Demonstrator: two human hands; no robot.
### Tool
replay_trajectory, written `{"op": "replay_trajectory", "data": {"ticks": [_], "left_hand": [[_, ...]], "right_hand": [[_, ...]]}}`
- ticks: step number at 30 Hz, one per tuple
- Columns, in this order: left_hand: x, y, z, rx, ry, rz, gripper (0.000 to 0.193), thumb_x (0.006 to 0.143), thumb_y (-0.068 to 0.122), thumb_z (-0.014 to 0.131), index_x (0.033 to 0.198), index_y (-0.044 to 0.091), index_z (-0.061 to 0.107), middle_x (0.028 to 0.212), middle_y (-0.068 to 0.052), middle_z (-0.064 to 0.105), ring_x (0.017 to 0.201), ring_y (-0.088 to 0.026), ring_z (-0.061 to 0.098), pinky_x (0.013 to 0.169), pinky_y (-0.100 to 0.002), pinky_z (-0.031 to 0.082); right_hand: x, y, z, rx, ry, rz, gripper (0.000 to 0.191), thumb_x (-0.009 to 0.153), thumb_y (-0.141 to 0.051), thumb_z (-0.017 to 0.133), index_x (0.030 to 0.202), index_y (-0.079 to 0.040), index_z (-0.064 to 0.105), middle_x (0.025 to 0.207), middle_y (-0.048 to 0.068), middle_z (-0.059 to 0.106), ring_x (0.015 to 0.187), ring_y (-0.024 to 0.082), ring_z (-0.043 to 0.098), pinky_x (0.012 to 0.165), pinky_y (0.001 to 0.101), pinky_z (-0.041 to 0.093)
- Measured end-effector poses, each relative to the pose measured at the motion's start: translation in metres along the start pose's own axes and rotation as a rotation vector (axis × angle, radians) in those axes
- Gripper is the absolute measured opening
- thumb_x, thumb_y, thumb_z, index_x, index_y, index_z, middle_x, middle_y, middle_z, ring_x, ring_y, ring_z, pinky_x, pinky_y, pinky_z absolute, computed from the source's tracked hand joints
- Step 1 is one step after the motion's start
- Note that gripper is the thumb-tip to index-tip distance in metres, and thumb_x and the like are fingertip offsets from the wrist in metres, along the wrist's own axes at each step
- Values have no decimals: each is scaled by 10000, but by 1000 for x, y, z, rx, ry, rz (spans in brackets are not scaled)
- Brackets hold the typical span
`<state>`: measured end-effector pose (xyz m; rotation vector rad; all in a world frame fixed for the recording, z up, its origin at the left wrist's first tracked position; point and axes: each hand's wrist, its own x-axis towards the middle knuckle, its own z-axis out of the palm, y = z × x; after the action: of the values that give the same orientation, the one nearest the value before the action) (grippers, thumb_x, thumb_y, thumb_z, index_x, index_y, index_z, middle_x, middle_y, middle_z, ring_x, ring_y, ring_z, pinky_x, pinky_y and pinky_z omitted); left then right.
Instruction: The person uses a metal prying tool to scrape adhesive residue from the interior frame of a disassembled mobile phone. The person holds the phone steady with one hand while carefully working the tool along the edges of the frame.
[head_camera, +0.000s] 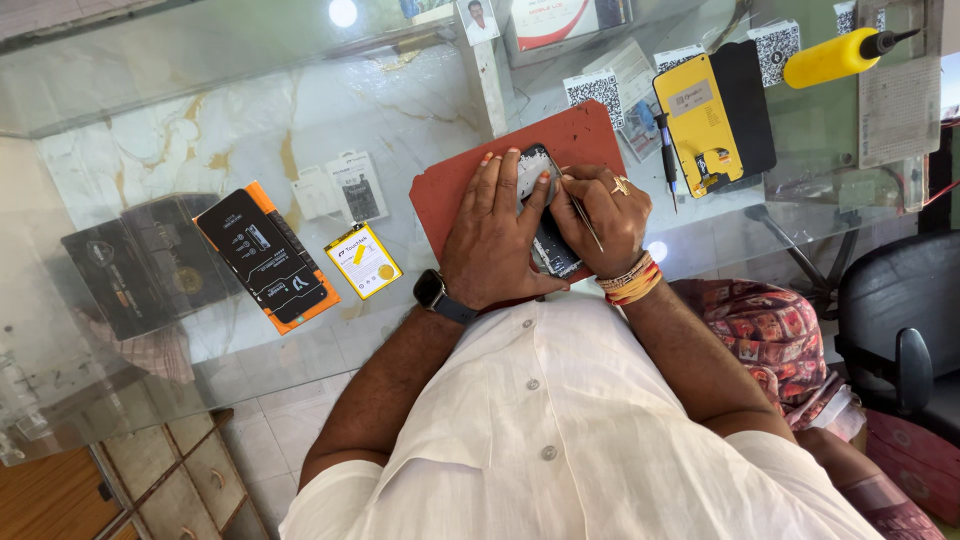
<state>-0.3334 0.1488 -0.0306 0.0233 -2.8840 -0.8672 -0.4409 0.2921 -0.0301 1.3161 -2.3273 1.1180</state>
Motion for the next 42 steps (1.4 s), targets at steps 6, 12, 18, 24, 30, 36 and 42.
{"op": "replay_trajectory", "data": {"ticks": [6, 12, 18, 24, 30, 36, 42], "left_hand": [[0, 0, 0, 4, 4, 9, 1212, 579, 699, 884, 1466, -35, 505, 1527, -376, 302, 1440, -527, 302, 1212, -625, 268], [0, 0, 0, 11, -6, 1, 1204, 572, 698, 881, 1457, -30, 513, 1530, -371, 297, 1442, -529, 298, 1204, -622, 275], [0, 0, 0, 9, -9, 1, 1215, 569, 703, 877, 1458, -40, 510, 1530, -372, 296, 1442, -529, 296, 1207, -623, 275], [0, -1, 1, 15, -2, 3, 1204, 587, 717, 865, 1451, -45, 516, 1525, -378, 304, 1431, -535, 300, 1194, -625, 274], [-1, -2, 1, 1, 35, 25, 1178, 629, 730, 849, 1443, -57, 521, 1521, -380, 311, 1437, -529, 306, 1211, -623, 272], [-2, -2, 2, -6, 27, 19, 1177, 615, 713, 853, 1441, -59, 525, 1520, -381, 313, 1435, -530, 305, 1207, -620, 273], [-1, -3, 0, -13, 30, 19, 1185, 587, 688, 874, 1442, -55, 526, 1528, -372, 314, 1440, -519, 308, 1213, -616, 276]], "right_hand": [[1, 0, 0, -2, -5, -12, 156, 905, 23, 815, 919, 5, 660, 954, 149, 747, 796, 260, 753, 667, 345, 585], [3, -2, 0, -10, -10, -22, 160, 906, 16, 822, 930, 8, 663, 977, 160, 746, 806, 269, 749, 677, 353, 586], [5, -3, 1, -18, -27, -27, 153, 905, 13, 814, 940, 13, 665, 998, 164, 746, 816, 275, 743, 686, 361, 582], [6, -2, 3, -27, -25, -36, 148, 907, 15, 810, 943, 15, 667, 998, 161, 746, 810, 274, 738, 686, 365, 580], [6, -4, 0, 1, -9, -47, 161, 909, 13, 812, 919, 11, 651, 983, 158, 739, 812, 276, 740, 689, 361, 582], [9, -3, 3, -10, -33, -33, 155, 890, 20, 806, 933, 13, 658, 997, 160, 743, 813, 280, 739, 693, 367, 579], [7, -3, 3, 11, -13, -34, 161, 889, 28, 814, 924, 10, 658, 972, 158, 741, 809, 280, 744, 689, 363, 581]]}}
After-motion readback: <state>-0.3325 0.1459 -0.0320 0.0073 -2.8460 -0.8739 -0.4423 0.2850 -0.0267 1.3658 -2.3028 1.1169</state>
